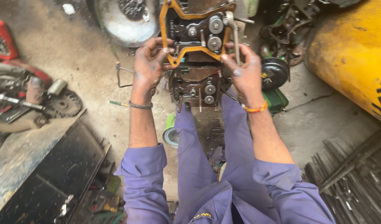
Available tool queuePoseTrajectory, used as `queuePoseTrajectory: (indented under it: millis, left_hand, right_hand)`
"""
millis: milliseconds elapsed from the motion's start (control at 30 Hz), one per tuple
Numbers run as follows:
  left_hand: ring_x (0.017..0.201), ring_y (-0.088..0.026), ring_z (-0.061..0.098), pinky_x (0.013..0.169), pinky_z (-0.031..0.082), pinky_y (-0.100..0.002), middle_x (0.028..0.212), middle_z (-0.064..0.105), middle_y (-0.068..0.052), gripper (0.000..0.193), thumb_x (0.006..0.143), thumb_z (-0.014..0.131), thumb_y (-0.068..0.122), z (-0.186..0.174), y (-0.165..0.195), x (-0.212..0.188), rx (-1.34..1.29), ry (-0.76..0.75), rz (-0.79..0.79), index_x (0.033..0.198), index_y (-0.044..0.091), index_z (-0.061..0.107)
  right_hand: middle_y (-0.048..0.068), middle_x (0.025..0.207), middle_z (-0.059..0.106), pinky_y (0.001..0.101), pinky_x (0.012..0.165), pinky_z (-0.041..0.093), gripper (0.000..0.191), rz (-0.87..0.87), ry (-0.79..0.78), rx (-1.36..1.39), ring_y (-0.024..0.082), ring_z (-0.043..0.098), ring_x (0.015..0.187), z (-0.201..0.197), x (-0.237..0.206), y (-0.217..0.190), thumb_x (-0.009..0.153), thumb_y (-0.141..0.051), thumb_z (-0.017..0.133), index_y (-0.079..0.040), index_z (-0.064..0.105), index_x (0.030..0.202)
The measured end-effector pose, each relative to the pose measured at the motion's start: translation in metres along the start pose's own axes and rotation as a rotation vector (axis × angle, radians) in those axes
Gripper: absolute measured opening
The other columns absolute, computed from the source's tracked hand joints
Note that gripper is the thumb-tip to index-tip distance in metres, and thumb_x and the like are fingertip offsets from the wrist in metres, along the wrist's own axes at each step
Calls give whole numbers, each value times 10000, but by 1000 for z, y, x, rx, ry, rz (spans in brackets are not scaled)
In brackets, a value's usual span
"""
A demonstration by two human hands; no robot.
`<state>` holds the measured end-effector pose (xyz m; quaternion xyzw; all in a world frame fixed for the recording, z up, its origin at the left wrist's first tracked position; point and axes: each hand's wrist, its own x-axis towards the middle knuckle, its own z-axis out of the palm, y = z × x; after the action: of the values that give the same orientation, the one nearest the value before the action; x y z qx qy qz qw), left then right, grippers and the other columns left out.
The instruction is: The person sits on the ground and uses a wrench to tighten bolts on a small engine block. They place a gasket onto the engine and continue tightening multiple bolts with the wrench.
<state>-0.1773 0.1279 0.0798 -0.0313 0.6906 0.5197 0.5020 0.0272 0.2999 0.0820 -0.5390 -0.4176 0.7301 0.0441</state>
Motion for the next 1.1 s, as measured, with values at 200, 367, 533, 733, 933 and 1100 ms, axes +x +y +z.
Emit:
queuePoseTrajectory:
  millis: [200, 367, 533, 733, 933, 1100]
  left_hand:
    - [957, -121, 728, 735, 678, -286, 1078, 717, -43, 188, 1031, 597, 35, 0, 4, -6, -12, -29, 53, 1203, 53, 670]
    - [1020, -97, 714, 751, 680, -285, 1117, 714, -39, 191, 1040, 587, 43, -3, 0, -7, -60, -71, 78, 1214, 59, 664]
    - [888, -100, 717, 667, 582, -252, 1046, 716, -53, 185, 1060, 559, 22, -4, -17, 1, 16, -64, 145, 1226, 46, 638]
    - [967, -96, 697, 796, 648, -246, 1163, 686, -68, 209, 1037, 515, -71, 2, -37, 13, 1, -38, 416, 1205, 4, 615]
    - [982, -97, 713, 833, 629, -280, 1104, 685, -66, 242, 1038, 495, -89, -1, -43, 14, -32, -53, 367, 1208, 1, 642]
    - [857, -97, 710, 728, 626, -268, 1051, 699, -59, 199, 1023, 542, -43, 1, -50, 15, -27, -9, 408, 1198, -14, 633]
  right_hand:
    - [26, 1015, 662, 241, 697, 615, 502, -236, 54, -189, 76, 645, 884, 13, -5, 7, 960, 1, 724, -62, 562, 1431]
    - [21, 1065, 662, 209, 721, 558, 421, -227, 44, -112, 49, 618, 911, 14, -8, 9, 987, -11, 740, -48, 601, 1383]
    - [28, 829, 630, 217, 400, 236, 190, -35, 69, -1, 33, 351, 474, -1, -13, 22, 1037, -173, 711, -29, 600, 1092]
    - [54, 785, 667, 238, 377, 252, 376, -93, 290, 55, 44, 370, 451, 0, -26, 31, 1109, -330, 622, 3, 595, 938]
    - [-27, 718, 629, 194, 371, 254, 339, -122, 135, -54, 6, 384, 441, 7, -19, 7, 1055, -364, 589, -91, 710, 1216]
    - [-53, 699, 531, 219, 409, 273, 210, -103, 53, -102, 19, 412, 500, 4, -8, -7, 1037, -158, 745, -29, 722, 1201]
